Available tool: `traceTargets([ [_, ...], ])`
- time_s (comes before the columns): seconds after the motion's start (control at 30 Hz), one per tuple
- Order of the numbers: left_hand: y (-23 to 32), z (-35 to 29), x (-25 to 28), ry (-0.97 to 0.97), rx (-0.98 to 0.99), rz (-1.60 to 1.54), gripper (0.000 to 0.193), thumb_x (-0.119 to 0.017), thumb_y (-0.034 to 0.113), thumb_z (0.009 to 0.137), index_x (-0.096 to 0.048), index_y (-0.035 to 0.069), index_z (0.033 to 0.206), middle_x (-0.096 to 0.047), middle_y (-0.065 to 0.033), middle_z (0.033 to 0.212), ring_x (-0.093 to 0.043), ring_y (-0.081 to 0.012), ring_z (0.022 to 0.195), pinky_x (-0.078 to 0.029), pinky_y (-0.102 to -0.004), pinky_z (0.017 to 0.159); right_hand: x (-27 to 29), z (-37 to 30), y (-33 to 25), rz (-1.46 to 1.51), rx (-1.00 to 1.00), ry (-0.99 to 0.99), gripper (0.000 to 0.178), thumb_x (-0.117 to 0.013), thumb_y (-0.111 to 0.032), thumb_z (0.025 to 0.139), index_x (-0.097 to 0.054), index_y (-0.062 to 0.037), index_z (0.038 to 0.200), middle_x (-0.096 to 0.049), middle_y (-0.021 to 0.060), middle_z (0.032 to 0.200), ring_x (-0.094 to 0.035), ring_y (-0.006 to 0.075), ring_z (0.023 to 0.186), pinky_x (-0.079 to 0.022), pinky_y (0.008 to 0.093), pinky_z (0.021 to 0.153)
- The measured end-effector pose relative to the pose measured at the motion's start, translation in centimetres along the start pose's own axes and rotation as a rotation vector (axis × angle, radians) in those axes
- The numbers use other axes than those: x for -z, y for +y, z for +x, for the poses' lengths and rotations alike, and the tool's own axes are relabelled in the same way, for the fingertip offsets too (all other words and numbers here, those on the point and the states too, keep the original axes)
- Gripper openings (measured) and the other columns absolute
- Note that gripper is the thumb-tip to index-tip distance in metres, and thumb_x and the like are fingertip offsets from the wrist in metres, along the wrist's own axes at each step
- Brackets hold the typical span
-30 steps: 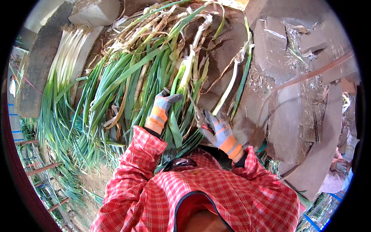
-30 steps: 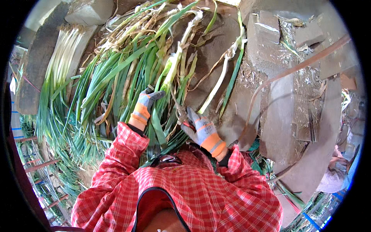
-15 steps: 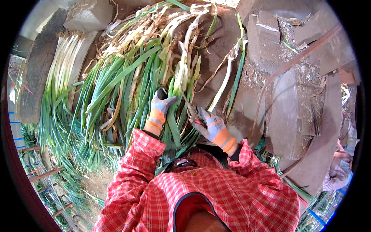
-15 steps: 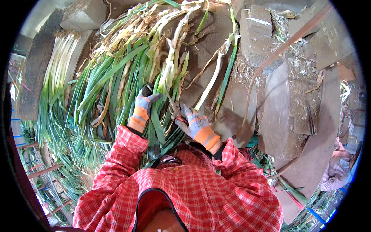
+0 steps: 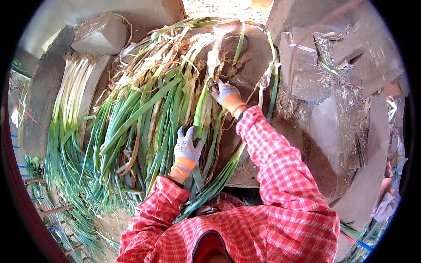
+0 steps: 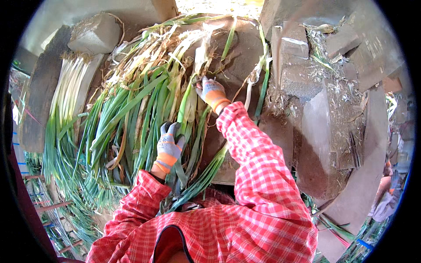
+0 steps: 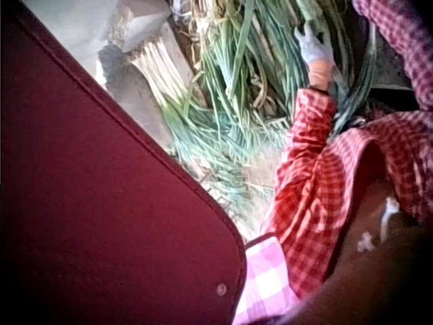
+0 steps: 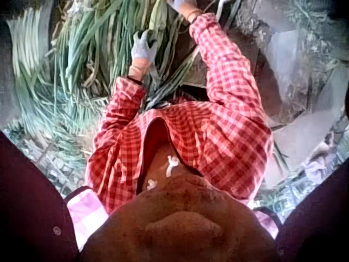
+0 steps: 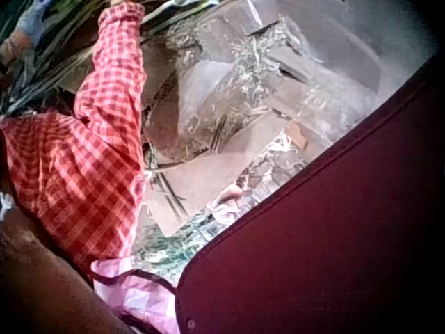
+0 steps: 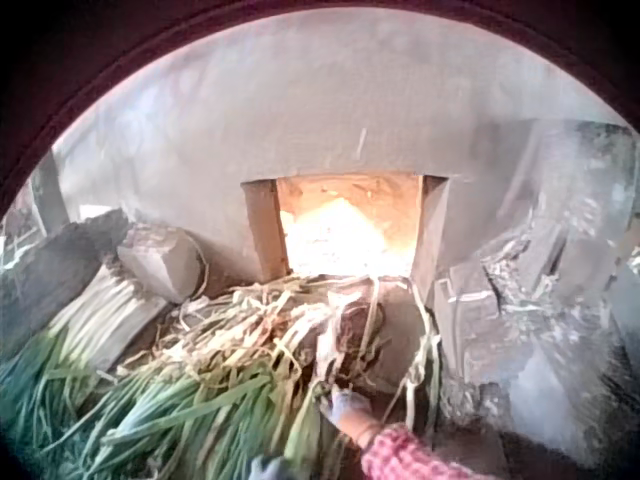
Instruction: The person repeatedly picks up bunches of green onions, trims the roots and outer leaves by hand, and places the trimmed onions into a pile. The work is performed continuously in a covered processing area with large piles of green onions on the floor.
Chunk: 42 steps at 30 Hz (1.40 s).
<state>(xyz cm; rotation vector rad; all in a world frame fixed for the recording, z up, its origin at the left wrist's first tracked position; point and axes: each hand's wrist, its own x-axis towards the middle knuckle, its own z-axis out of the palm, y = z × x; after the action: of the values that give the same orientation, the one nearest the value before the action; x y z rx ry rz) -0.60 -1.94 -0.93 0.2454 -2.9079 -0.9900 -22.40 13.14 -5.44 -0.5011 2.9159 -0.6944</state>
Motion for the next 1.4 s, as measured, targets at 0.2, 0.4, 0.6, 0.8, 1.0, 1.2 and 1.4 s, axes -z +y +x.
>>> traceTargets([
  [0.2, -2.3, 2.1, -1.1, -0.037, -0.043, 0.225, 0.059, -0.068, 0.026, 0.076, -0.046, 0.006, 0.127, -0.06, -0.0214, 0.104, -0.061, -0.0403, 0.092, -0.05, -0.0456, 0.08, 0.2, -6.4, -1.7, 0.046, 0.07, 0.033, 0.054, -0.062, -0.041, 0.084, -0.051, -0.0047, 0.123, -0.066, 0.0197, 0.094, -0.064, 0.0386, 0.084, -0.05, 0.0457, 0.076],
  [0.4, -7.2, 6.6, 3.6, -0.497, 0.485, -0.62, 0.033, -0.075, 0.02, 0.074, -0.063, 0.002, 0.099, -0.064, -0.0078, 0.079, -0.059, -0.0183, 0.072, -0.049, -0.031, 0.068, 4.8, -19.6, 4.3, -0.031, 0.051, -0.006, 0.06, -0.066, -0.036, 0.081, -0.046, -0.0104, 0.131, -0.063, 0.0195, 0.104, -0.06, 0.0369, 0.098, -0.049, 0.0449, 0.081],
  [0.6, 2.2, 4.0, 5.9, 0.059, -0.423, 0.556, 0.07, -0.072, 0.026, 0.072, -0.044, 0.008, 0.134, -0.047, -0.0203, 0.127, -0.05, -0.037, 0.112, -0.044, -0.0445, 0.089, 0.8, -27.4, 14.2, -0.323, -0.232, 0.059, 0.072, -0.064, -0.048, 0.078, -0.042, -0.0164, 0.139, -0.061, 0.0203, 0.106, -0.059, 0.0354, 0.098, -0.045, 0.0462, 0.084],
  [0.8, 2.5, 5.1, -0.6, -0.274, 0.009, 0.553, 0.065, -0.074, 0.033, 0.069, -0.049, 0.004, 0.121, -0.059, -0.0175, 0.113, -0.059, -0.0374, 0.101, -0.049, -0.0419, 0.086, 1.8, -25.0, 12.3, -0.415, -0.426, 0.056, 0.069, -0.061, -0.052, 0.079, -0.046, -0.0168, 0.137, -0.056, 0.0178, 0.123, -0.055, 0.0355, 0.109, -0.041, 0.0462, 0.093],
  [1.0, -3.1, 8.0, 0.6, -0.319, 0.104, -0.225, 0.045, -0.078, 0.004, 0.064, -0.059, -0.003, 0.104, -0.067, -0.012, 0.098, -0.064, -0.0202, 0.088, -0.053, -0.0318, 0.077, 2.2, -22.2, 6.5, 0.795, -0.293, 0.233, 0.039, -0.067, -0.023, 0.087, -0.061, -0.0011, 0.118, -0.07, 0.0135, 0.098, -0.065, 0.0196, 0.088, -0.051, 0.0314, 0.078],
  [1.2, 0.5, 3.4, 7.0, -0.338, -0.001, -0.406, 0.042, -0.07, -0.011, 0.07, -0.06, -0.003, 0.11, -0.066, -0.0095, 0.101, -0.063, -0.0154, 0.089, -0.054, -0.0298, 0.081, 1.2, -15.2, -6.8, 1.647, -0.306, -0.073, 0.035, -0.065, -0.028, 0.09, -0.066, 0.0027, 0.107, -0.067, 0.0036, 0.099, -0.06, 0.0095, 0.079, -0.048, 0.0223, 0.075],
  [1.4, 0.1, 0.2, 8.7, -0.354, 0.2, -0.806, 0.045, -0.066, -0.008, 0.077, -0.057, -0.003, 0.12, -0.066, -0.0092, 0.11, -0.063, -0.0165, 0.098, -0.051, -0.0293, 0.087, -2.0, -11.2, -8.3, 2.023, -0.452, -0.498, 0.034, -0.072, -0.029, 0.084, -0.063, -0.0041, 0.105, -0.068, 0.0072, 0.09, -0.067, 0.0216, 0.078, -0.055, 0.0388, 0.07],
])
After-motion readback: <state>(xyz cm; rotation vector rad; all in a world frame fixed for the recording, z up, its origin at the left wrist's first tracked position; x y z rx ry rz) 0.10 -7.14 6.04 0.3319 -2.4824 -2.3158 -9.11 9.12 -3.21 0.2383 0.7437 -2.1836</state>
